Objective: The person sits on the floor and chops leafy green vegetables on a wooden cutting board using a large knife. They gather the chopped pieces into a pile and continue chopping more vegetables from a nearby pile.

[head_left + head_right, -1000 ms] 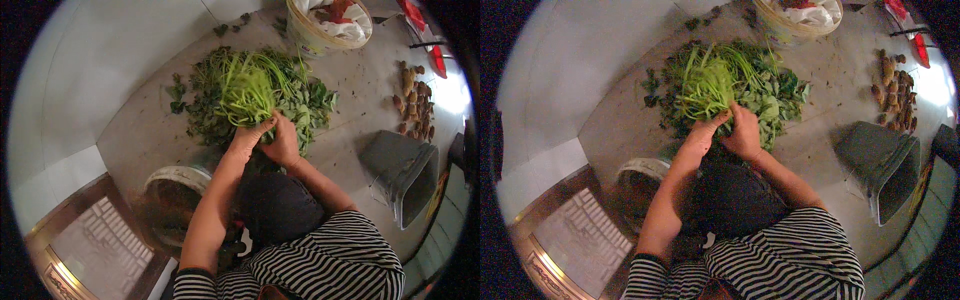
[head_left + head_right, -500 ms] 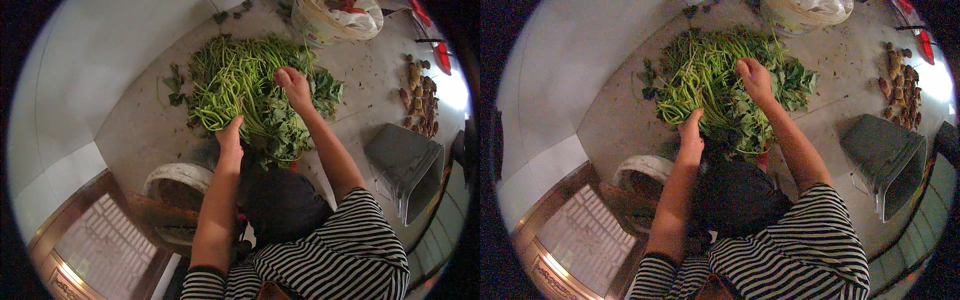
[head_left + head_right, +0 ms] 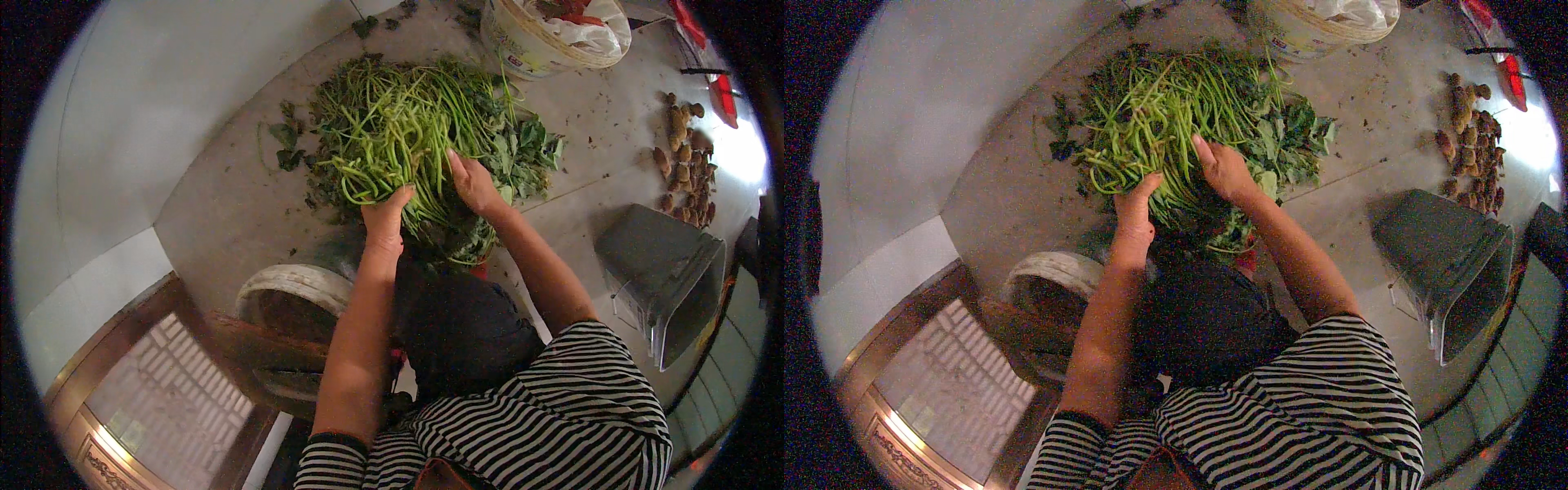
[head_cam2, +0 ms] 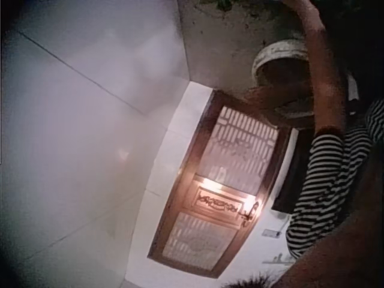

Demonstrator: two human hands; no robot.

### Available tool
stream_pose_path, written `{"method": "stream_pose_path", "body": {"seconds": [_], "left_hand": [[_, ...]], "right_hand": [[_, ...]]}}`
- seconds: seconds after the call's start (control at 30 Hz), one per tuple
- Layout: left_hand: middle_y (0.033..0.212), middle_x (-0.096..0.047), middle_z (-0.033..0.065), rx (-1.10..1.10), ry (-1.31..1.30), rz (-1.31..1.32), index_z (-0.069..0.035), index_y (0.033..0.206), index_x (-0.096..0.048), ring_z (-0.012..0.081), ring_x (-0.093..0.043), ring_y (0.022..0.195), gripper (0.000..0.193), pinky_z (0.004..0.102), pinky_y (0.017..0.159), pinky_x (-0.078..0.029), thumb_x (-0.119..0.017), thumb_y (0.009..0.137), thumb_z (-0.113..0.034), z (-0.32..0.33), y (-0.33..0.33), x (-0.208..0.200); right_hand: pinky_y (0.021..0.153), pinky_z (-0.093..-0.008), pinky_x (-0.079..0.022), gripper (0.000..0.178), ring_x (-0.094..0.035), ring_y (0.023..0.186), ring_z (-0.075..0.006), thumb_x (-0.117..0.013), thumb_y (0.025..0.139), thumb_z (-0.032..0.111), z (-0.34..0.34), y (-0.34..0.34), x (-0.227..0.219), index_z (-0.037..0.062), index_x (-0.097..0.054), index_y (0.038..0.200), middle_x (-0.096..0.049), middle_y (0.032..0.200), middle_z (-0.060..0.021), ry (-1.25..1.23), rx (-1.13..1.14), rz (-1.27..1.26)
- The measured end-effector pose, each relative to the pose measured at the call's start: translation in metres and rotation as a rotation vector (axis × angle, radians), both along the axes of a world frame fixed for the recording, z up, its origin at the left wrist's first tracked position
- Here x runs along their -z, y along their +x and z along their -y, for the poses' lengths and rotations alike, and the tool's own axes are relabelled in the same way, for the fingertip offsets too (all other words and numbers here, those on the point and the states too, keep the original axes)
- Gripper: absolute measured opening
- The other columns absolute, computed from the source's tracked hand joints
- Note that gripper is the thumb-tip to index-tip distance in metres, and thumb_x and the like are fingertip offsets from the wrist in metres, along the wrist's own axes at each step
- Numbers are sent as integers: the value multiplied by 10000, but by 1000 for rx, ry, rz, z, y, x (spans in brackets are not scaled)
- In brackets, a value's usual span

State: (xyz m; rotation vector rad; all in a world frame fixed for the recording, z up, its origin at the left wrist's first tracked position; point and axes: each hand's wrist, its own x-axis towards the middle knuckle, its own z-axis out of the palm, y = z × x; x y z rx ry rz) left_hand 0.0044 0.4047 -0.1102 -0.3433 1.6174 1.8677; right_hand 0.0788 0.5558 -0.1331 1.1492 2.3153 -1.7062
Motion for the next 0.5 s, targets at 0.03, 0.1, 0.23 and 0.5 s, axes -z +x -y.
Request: {"method": "stream_pose_path", "body": {"seconds": [0.03, 0.1, 0.23, 0.5], "left_hand": [[1100, -590, 71, 40, 15, 33, -45, 1208, -500, 217, -579, 969, 574, 363, 853, -474, -707, 673, -29, 0, -1, -3], [1078, -595, 61, 110, 53, 68, -56, 1174, -525, 212, -585, 952, 543, 371, 834, -485, -717, 667, -56, -1, -3, -5], [1073, -597, 24, 365, 83, 38, -53, 1126, -570, 159, -566, 934, 496, 311, 840, -456, -756, 669, -100, -7, 2, -24], [1106, -556, 53, 631, -84, -810, -73, 1108, -545, 176, -540, 996, 522, 329, 835, -466, -797, 658, -152, -21, 14, -38]], "right_hand": [[752, -456, -440, 640, -547, 823, -468, -355, 919, 534, 0, 7, -18, -54, -589, 824, -572, 798, -302, 8, -59, 18], [774, -422, -441, 614, -564, 878, -424, -361, 931, 506, -1, 16, -22, -68, -580, 920, -574, 906, -299, 164, -216, 26], [881, -353, -417, 596, -557, 960, -276, -353, 950, 480, 13, 11, 11, -59, -458, 1182, -565, 1079, -175, -166, 264, -431], [786, -369, -490, 487, -582, 953, -227, -391, 936, 451, 25, 49, 28, 19, -516, 1124, -583, 1085, -110, -836, 702, -362]]}}
